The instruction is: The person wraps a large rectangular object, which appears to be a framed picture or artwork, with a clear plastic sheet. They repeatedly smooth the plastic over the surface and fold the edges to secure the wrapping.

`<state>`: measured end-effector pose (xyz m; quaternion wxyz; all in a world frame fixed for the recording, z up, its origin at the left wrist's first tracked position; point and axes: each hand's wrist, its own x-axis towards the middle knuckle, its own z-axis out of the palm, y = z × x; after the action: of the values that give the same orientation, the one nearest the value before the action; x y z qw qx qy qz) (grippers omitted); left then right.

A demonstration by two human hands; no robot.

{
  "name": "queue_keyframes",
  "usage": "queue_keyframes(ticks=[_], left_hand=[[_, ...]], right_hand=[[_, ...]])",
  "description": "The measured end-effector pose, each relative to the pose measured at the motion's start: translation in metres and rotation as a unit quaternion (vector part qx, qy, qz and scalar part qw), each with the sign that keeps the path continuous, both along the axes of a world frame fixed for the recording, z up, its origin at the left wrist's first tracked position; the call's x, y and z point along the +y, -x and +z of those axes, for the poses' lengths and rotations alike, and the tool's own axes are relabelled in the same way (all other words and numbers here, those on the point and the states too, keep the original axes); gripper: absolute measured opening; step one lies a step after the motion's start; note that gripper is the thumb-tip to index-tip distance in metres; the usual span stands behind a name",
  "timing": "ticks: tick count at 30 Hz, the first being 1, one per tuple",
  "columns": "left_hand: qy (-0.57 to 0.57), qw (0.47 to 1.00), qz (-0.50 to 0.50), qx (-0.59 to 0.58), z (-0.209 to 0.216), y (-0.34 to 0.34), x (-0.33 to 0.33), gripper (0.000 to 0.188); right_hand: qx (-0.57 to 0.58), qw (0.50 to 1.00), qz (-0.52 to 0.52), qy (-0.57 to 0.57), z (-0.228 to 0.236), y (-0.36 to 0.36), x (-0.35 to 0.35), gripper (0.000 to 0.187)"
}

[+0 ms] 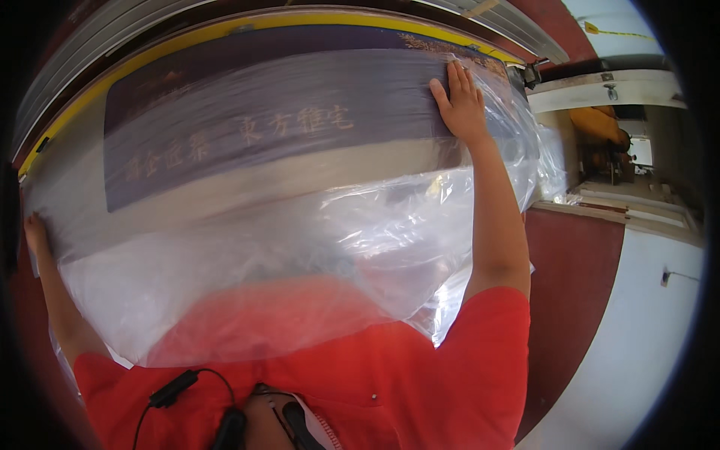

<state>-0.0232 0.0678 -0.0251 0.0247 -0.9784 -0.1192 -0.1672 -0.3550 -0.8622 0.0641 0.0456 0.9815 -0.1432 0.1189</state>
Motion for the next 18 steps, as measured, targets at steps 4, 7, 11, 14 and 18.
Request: queue_keyframes(ticks=[4,7,11,14,18], left_hand=[[-0.024,0.999,0.017,-0.03,0.007,0.018,0.032,0.036],[0.11,0.993,-0.027,0.044,0.028,0.027,-0.003,0.035],[0.272,0.941,-0.189,0.073,0.08,0.053,-0.002,0.035],[0.399,0.901,-0.161,0.056,0.111,0.078,-0.012,0.033],[0.559,0.825,-0.077,0.046,0.102,0.071,0.053,0.031]], right_hand=[[-0.005,0.999,0.02,-0.034,0.0,-0.012,0.019,0.054],[-0.051,0.998,0.022,0.018,0.002,-0.011,0.017,0.038],[-0.182,0.983,0.02,0.032,0.007,-0.038,-0.026,0.017],[-0.173,0.973,-0.067,-0.136,-0.007,-0.04,-0.044,0.016],[-0.184,0.982,0.013,0.052,0.008,-0.044,-0.023,0.018]])
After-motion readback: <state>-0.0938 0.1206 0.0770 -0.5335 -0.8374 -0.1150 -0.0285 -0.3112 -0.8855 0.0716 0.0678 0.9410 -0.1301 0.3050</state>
